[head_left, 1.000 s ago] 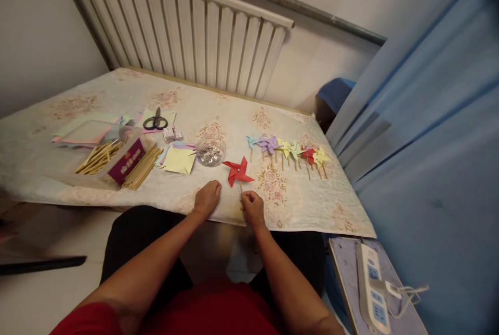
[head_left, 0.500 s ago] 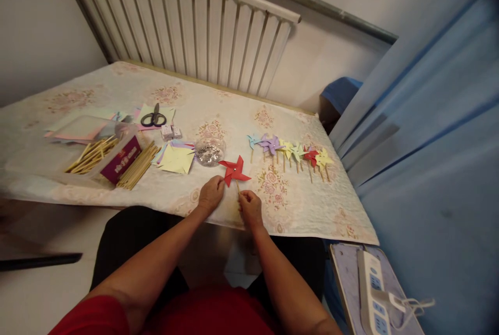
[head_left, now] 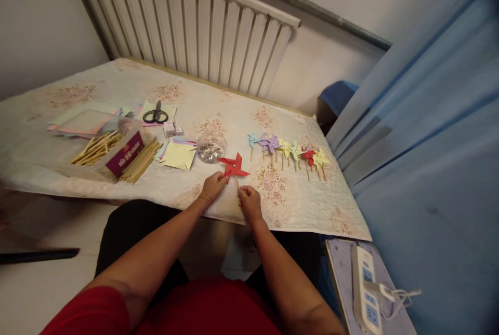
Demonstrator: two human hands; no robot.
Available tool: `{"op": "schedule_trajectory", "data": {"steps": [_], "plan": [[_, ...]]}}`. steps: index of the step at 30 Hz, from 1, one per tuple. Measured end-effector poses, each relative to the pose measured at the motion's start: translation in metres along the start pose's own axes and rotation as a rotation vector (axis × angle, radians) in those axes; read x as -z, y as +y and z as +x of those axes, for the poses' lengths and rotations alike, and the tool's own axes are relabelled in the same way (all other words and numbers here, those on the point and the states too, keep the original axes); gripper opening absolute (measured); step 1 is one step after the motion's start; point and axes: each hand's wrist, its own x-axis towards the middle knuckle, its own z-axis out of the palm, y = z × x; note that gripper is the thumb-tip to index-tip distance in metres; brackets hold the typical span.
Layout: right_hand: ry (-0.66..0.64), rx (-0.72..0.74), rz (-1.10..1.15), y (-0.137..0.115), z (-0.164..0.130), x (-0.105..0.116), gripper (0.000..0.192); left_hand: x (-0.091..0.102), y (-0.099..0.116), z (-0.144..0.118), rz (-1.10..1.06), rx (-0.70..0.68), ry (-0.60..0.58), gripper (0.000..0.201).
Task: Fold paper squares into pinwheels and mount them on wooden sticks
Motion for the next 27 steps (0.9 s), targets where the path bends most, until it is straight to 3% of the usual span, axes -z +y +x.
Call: {"op": "schedule_trajectory", "data": {"steps": [9,27], "plan": [[0.003,-0.021,0.008,-0.003,0.000,-0.001,0.024,-0.006,0.000,0.008,-0.002,0.084,-0.014,0.019],[0.007,0.005,0.003,0.001,0.003,0.000,0.023,-0.010,0.021,-0.004,-0.392,0.172,-0.196,0.016]]}}
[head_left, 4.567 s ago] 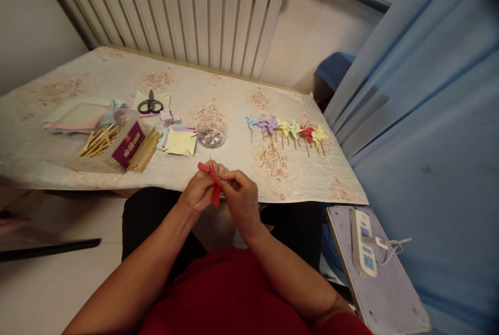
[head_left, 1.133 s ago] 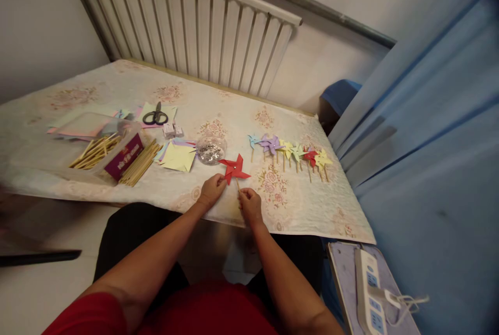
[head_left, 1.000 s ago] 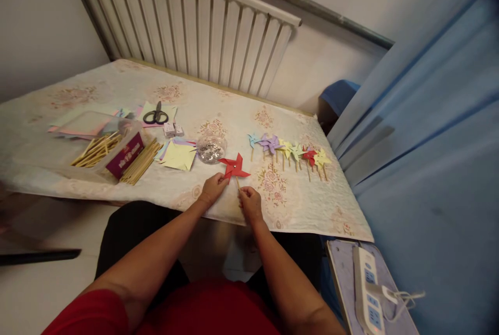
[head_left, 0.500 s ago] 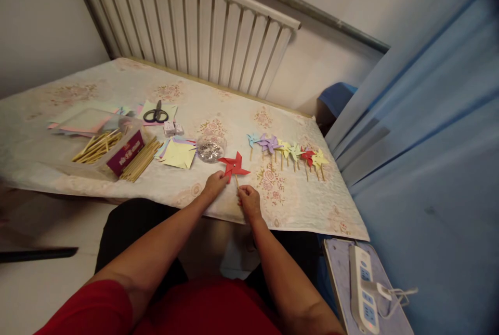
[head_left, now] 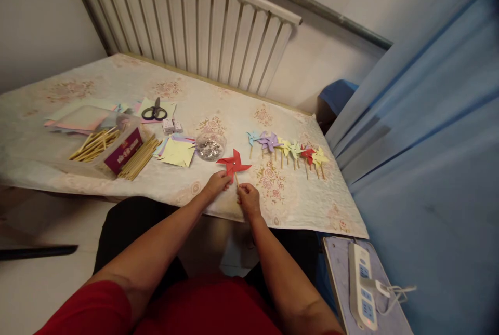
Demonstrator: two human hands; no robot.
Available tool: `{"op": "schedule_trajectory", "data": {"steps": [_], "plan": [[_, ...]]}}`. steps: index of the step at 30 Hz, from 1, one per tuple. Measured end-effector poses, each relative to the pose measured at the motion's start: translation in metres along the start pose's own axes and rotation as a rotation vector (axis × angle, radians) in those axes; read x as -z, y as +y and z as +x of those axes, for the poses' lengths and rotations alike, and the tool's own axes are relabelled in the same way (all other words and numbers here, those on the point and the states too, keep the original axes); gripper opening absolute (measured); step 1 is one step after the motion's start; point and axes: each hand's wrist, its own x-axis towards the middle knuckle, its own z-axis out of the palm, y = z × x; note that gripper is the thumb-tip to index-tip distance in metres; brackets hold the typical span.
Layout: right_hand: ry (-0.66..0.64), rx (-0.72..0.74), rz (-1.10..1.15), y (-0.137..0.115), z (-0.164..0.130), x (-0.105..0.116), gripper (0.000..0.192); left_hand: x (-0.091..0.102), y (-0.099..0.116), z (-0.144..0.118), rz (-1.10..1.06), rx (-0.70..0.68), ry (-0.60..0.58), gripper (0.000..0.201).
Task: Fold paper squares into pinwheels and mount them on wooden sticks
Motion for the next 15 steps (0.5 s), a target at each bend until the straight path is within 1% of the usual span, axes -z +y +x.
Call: {"op": "schedule_trajectory", "data": {"steps": [3,6,8,12,15], "plan": [[0.004,-0.007,0.006,-0.0029,-0.0014,-0.0003,0.022,0.0001,-0.0001,0.0002,-0.043,0.013,-0.033,0.015],[0.012,-0.014,-0.001,-0.0061,-0.0032,-0.0002,0.021,0.0001,-0.0017,0.0018,-0.053,0.023,-0.028,0.015],[0.010,-0.010,-0.004,-0.0073,-0.0040,0.0000,0.020,-0.0002,-0.0026,0.0028,-0.057,0.019,0.000,0.017],[0.007,-0.017,0.005,-0.0067,-0.0037,0.0004,0.021,-0.0019,-0.0022,0.0028,-0.083,-0.011,0.092,0.024],[0.010,-0.010,0.010,-0.0045,-0.0026,0.0004,0.021,-0.0051,-0.0002,0.0018,-0.079,-0.045,0.138,0.025]]}}
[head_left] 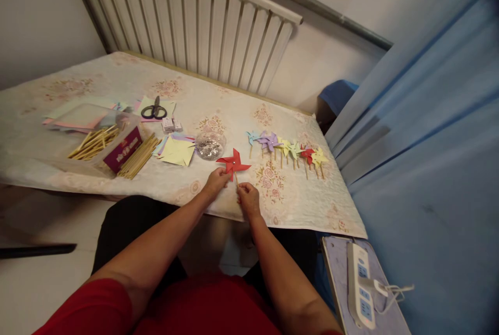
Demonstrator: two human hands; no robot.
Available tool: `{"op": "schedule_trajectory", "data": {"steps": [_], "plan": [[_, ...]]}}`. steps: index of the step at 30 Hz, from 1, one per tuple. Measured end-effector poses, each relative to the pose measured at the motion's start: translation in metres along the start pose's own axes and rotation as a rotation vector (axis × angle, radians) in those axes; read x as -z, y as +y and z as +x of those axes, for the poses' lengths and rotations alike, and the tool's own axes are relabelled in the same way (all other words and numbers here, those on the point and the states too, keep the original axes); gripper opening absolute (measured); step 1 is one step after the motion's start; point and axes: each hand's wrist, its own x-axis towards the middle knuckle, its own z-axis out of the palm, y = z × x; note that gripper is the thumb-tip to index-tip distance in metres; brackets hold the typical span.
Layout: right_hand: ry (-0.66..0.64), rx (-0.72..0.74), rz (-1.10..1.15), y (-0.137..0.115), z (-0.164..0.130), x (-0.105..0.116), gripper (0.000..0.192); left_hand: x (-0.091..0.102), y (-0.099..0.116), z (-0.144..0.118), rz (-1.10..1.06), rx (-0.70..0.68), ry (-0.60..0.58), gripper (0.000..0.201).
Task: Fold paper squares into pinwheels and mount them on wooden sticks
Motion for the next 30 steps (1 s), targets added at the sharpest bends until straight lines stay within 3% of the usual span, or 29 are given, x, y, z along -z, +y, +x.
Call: {"op": "schedule_trajectory", "data": {"steps": [13,30], "plan": [[0.017,0.011,-0.019,0.003,0.002,-0.002,0.020,-0.014,0.002,0.005,-0.037,0.028,0.084,0.021],[0.024,0.039,0.001,0.007,0.002,-0.002,0.017,-0.020,0.005,0.005,-0.186,0.106,-0.019,0.021]]}}
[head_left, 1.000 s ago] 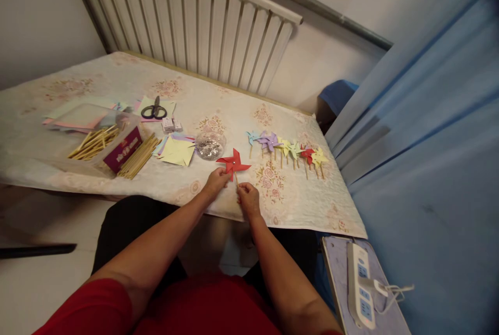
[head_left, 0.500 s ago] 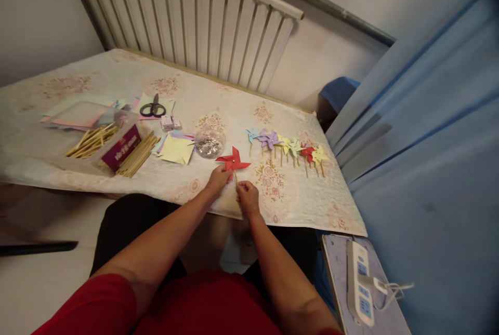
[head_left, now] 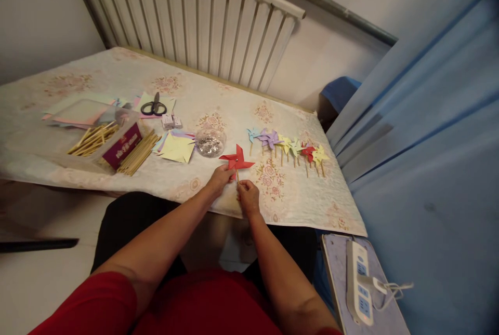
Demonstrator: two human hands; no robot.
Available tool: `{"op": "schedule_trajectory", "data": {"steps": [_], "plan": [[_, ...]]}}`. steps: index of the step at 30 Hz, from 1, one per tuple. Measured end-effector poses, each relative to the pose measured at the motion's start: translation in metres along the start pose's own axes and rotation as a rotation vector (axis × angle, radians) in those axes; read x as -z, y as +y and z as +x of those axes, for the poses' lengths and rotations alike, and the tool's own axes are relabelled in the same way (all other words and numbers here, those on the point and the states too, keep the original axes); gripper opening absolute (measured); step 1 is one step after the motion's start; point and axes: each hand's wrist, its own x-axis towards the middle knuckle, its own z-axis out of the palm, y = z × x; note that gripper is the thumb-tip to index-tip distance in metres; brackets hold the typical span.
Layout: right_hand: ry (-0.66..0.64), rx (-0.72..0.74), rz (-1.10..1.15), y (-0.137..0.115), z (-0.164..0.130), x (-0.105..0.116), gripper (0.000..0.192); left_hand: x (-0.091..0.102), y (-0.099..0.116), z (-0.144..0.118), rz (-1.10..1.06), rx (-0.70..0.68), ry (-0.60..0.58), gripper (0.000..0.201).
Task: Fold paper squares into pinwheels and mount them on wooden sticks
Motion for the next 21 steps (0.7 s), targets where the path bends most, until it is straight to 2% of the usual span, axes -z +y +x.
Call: {"op": "schedule_trajectory", "data": {"steps": [13,21], "plan": [[0.006,0.012,-0.020,-0.0039,-0.0024,0.0010,0.019,-0.0018,0.0035,-0.0019,0.034,0.013,-0.103,0.011],[-0.016,-0.002,-0.001,-0.0019,-0.0016,0.0019,0.021,-0.0024,0.0040,-0.0014,0.111,0.003,-0.102,0.013]]}}
